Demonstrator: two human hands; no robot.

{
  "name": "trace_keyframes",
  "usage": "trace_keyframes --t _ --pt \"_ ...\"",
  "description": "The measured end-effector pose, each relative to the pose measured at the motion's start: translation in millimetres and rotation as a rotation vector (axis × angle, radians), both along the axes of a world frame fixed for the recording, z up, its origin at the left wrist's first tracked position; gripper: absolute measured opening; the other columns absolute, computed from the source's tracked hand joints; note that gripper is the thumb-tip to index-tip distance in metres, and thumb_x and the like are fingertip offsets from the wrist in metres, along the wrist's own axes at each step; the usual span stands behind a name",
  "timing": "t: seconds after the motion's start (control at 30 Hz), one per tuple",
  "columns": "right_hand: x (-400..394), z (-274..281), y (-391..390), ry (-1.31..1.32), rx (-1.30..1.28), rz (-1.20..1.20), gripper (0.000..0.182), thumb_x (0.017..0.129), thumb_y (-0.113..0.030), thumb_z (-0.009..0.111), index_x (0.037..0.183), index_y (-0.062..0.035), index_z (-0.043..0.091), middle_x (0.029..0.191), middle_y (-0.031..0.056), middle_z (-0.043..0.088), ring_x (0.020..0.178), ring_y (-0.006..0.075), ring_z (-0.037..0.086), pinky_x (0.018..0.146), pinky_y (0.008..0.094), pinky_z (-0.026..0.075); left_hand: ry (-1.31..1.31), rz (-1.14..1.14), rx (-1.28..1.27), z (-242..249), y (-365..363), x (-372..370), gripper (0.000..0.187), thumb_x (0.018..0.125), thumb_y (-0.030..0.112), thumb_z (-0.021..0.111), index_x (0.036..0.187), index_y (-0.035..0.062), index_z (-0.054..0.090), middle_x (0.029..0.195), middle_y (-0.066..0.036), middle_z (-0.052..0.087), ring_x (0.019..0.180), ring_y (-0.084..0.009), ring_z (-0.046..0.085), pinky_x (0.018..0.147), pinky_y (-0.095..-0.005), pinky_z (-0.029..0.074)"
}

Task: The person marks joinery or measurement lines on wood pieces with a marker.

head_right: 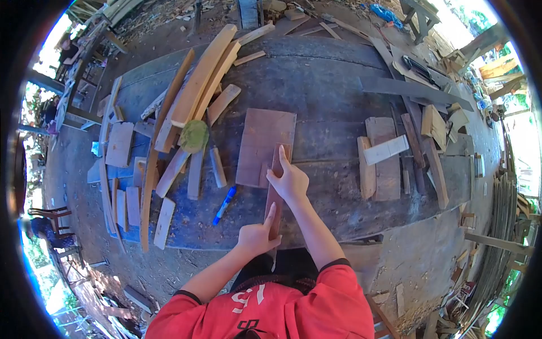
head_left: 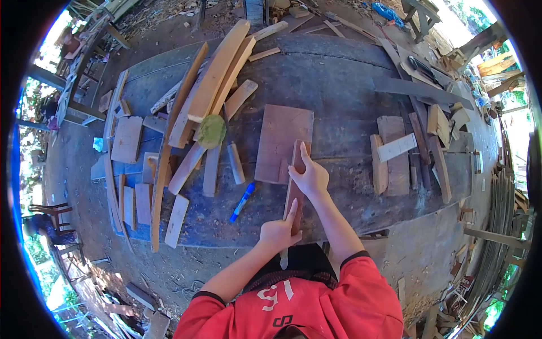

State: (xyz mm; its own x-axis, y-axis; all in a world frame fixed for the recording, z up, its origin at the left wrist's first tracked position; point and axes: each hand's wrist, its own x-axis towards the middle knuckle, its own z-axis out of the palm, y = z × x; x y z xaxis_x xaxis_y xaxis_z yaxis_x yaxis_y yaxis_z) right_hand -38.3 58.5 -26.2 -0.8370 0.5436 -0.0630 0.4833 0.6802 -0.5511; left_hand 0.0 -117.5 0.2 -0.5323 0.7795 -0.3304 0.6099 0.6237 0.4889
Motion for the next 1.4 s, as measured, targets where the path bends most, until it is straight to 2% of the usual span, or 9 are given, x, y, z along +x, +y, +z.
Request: trace_keyframes --t 0.3,0.43,0.67,0.73,0.87,1.03,1.1,1.23,1.4 --pt "-198 -18 166 0.062 0.147 0.010 0.073 0.070 -0.044 0.063 0.136 -0.0258 0.038 0.077 0.0144 0.066 0.073 0.0325 0.064 0.064 0.0416 0.050 0.119 0.054 0.088 -18 163 -189 0.100 0.063 0.041 0.067 0.143 0.0110 0.016 0.062 -0.014 0.061 0.055 -0.0299 0.061 0.053 -0.0403 0.050" --pt "-245 4 206 0.021 0.189 -0.018 0.073 0.071 -0.046 0.061 0.136 -0.0261 0.037 0.087 0.0165 0.066 0.080 0.0336 0.064 0.069 0.0413 0.050 0.149 0.028 0.050 7 200 -238 0.100 0.065 0.039 0.066 0.144 0.0110 0.012 0.073 -0.016 0.064 0.065 -0.0308 0.063 0.059 -0.0408 0.050" --pt "-147 25 141 0.095 0.108 -0.056 0.072 0.071 -0.046 0.061 0.136 -0.0253 0.038 0.086 0.0184 0.065 0.080 0.0359 0.063 0.071 0.0430 0.050 0.136 0.018 0.072 22 134 -145 0.100 0.064 0.039 0.067 0.143 0.0102 0.013 0.069 -0.014 0.064 0.061 -0.0306 0.063 0.060 -0.0409 0.050" --pt "-95 18 102 0.084 0.091 -0.051 0.072 0.071 -0.045 0.062 0.135 -0.0242 0.038 0.082 0.0193 0.065 0.079 0.0359 0.063 0.070 0.0434 0.049 0.190 0.030 0.191 8 94 -90 0.099 0.063 0.039 0.068 0.143 0.0093 0.017 0.063 -0.013 0.062 0.056 -0.0306 0.062 0.056 -0.0406 0.050" --pt "3 1 26 0.084 0.048 -0.024 0.075 0.069 -0.043 0.064 0.136 -0.0231 0.037 0.076 0.0181 0.064 0.073 0.0349 0.063 0.064 0.0422 0.049 0.068 0.005 0.143 12 19 -1 0.097 0.064 0.042 0.068 0.142 0.0084 0.021 0.056 -0.012 0.059 0.049 -0.0292 0.060 0.048 -0.0396 0.048" --pt "58 15 -26 -0.048 -0.043 -0.078 0.074 0.070 -0.039 0.066 0.137 -0.0231 0.037 0.078 0.0185 0.065 0.075 0.0355 0.064 0.067 0.0408 0.049 0.059 -0.039 0.161 2 -34 51 0.096 0.065 0.045 0.066 0.142 0.0082 0.022 0.050 -0.011 0.055 0.041 -0.0275 0.056 0.041 -0.0382 0.045" --pt "59 10 -30 -0.023 -0.032 -0.067 0.075 0.070 -0.039 0.066 0.137 -0.0220 0.037 0.073 0.0171 0.064 0.072 0.0353 0.064 0.065 0.0403 0.049 0.111 -0.061 0.189 -6 -40 50 0.094 0.065 0.045 0.065 0.141 0.0084 0.024 0.047 -0.009 0.053 0.038 -0.0262 0.054 0.039 -0.0375 0.044" --pt "35 7 -9 -0.037 0.077 -0.049 0.076 0.069 -0.038 0.067 0.137 -0.0222 0.037 0.071 0.0154 0.064 0.073 0.0290 0.065 0.074 0.0392 0.044 0.103 -0.044 0.250 -19 -20 30 0.094 0.065 0.046 0.067 0.141 0.0085 0.026 0.046 -0.009 0.052 0.036 -0.0253 0.052 0.037 -0.0372 0.042" --pt "-48 -12 62 0.064 0.114 -0.037 0.075 0.068 -0.041 0.065 0.136 -0.0240 0.038 0.070 0.0122 0.064 0.067 0.0286 0.063 0.079 0.0444 0.040 0.129 0.009 0.226 -18 57 -51 0.095 0.063 0.042 0.068 0.141 0.0094 0.025 0.048 -0.010 0.054 0.041 -0.0273 0.055 0.042 -0.0386 0.045"
